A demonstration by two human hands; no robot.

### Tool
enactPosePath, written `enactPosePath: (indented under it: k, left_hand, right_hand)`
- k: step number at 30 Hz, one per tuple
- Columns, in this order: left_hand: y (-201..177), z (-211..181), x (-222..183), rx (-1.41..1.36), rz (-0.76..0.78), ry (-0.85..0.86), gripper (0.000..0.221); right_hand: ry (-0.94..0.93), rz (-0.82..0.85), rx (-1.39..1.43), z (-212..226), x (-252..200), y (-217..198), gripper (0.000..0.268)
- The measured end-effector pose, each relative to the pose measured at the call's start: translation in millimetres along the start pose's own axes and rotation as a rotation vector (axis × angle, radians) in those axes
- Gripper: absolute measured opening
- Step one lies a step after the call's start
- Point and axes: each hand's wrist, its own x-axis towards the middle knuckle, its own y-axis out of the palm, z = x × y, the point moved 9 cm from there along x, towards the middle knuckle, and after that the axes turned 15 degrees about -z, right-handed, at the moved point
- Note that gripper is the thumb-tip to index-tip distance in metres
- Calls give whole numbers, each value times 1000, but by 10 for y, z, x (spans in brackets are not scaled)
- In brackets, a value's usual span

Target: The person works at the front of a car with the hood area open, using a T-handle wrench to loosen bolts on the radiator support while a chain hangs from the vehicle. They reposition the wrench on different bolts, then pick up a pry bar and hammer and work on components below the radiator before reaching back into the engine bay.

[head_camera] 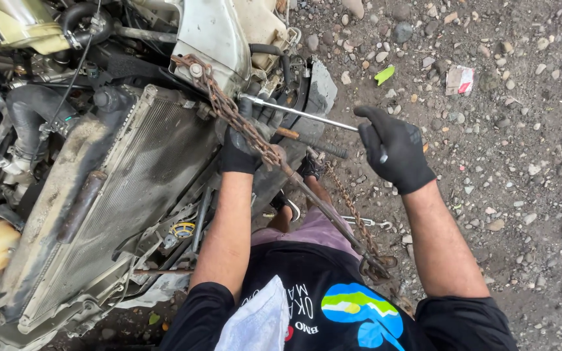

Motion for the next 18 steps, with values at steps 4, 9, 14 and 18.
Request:
enactPosePath:
  k: [4, 9, 14, 18]
  left_hand:
    - [-53, 94, 65, 46, -134, -46, 37]
    - [60, 27, -57, 160, -334, -28, 26]
    - [326, -18, -180, 267, -339, 82, 29]
    - [382, 18, -201, 214, -375, 34, 31]
  right_hand:
    - [249, 193, 202, -504, -111, 300, 33]
    - [808, 454, 401, -516, -342, 380, 46]
    - [689, 21, 461, -601, -597, 216, 48]
    - [775, -45, 302, -809, -682, 284, 57]
